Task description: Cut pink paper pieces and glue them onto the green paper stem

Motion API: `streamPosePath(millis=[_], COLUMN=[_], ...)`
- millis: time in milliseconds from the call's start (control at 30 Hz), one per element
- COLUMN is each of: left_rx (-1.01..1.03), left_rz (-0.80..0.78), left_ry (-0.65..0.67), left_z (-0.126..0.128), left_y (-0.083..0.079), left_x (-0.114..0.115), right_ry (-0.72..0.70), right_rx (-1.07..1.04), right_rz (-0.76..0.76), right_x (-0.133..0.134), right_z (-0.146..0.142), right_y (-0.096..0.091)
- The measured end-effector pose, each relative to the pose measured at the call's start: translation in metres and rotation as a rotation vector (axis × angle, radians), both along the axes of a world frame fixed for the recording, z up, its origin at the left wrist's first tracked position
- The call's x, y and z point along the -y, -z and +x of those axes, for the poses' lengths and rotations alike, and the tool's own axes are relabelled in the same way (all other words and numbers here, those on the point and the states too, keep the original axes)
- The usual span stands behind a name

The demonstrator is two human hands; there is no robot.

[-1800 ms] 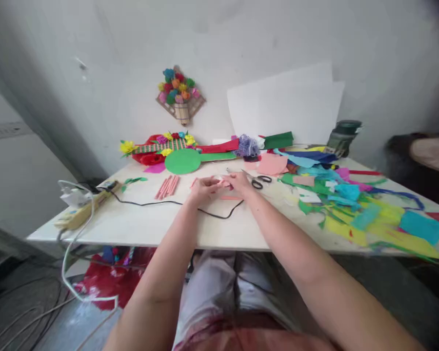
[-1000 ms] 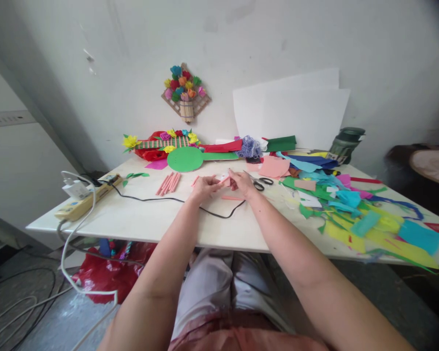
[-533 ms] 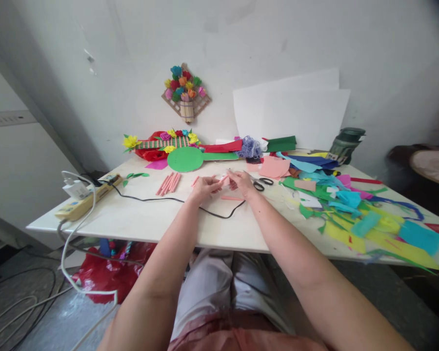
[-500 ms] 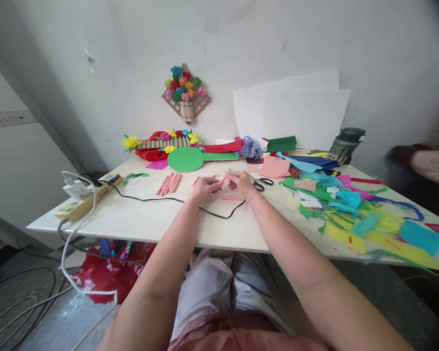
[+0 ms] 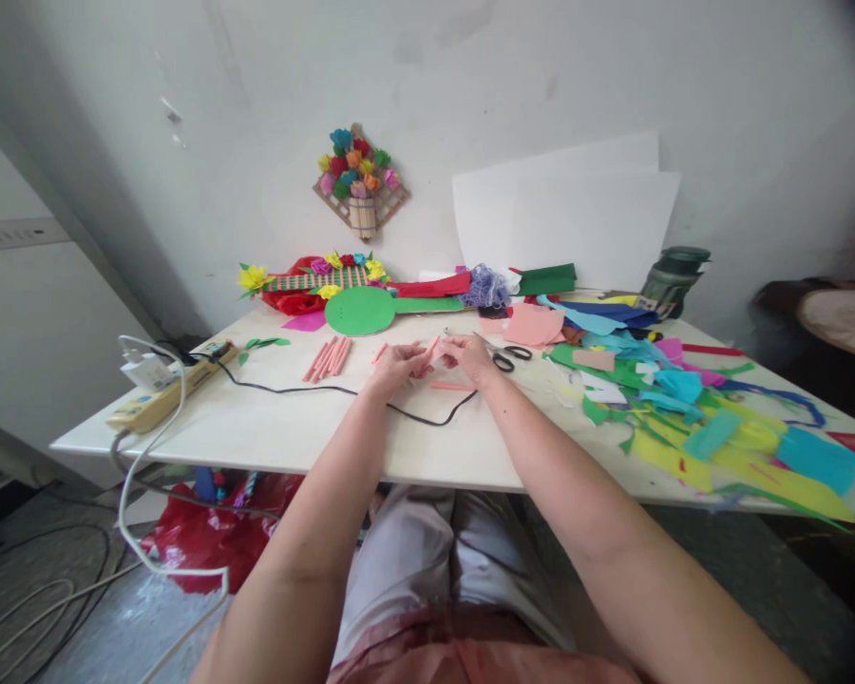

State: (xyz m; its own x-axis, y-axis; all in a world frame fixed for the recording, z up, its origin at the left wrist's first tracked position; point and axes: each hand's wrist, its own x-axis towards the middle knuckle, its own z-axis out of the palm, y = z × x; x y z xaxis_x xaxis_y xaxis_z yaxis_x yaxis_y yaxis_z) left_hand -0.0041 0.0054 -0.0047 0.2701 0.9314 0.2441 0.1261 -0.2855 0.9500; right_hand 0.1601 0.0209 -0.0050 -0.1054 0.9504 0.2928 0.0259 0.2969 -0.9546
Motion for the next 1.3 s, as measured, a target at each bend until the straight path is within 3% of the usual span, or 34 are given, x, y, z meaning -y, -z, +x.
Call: streamPosePath(millis=[200,467,700,900,1100,1300], left_rx=[0.016,0.04,0.243,0.379,0.354,0.323], left_rz=[-0.008,-0.085,-0.09,-0.058,-0.074,-0.029], left_ry=[0.11,0.137,0.052,-0.001,0.047,-0.136], left_z=[-0.001,0.001,-0.003,-0.003,-0.002,-0.004], left_y=[0.002,0.002,0.001,0.004,0.007,0.002], left_x=[-0.001,-0.002,-0.002,-0.006,-0.007,-0.007], right_ry=[0.025,0.031,0.003,-0.229,-0.161,-0.122], right_rx=[0.017,0.065,-0.08,-0.002,-0.008,0.042], right_rz=[0.01,0.062,-0.047,-0.081,0.002,0.012], right_x=[0.002,0.007,0.012,0.007,0.006,0.011], right_z=[-0.001,-0.006,-0.004,-0.006,-0.009,-0.009], right_y=[-0.002,-0.005,-0.01,-0.002,0.001,-0.003])
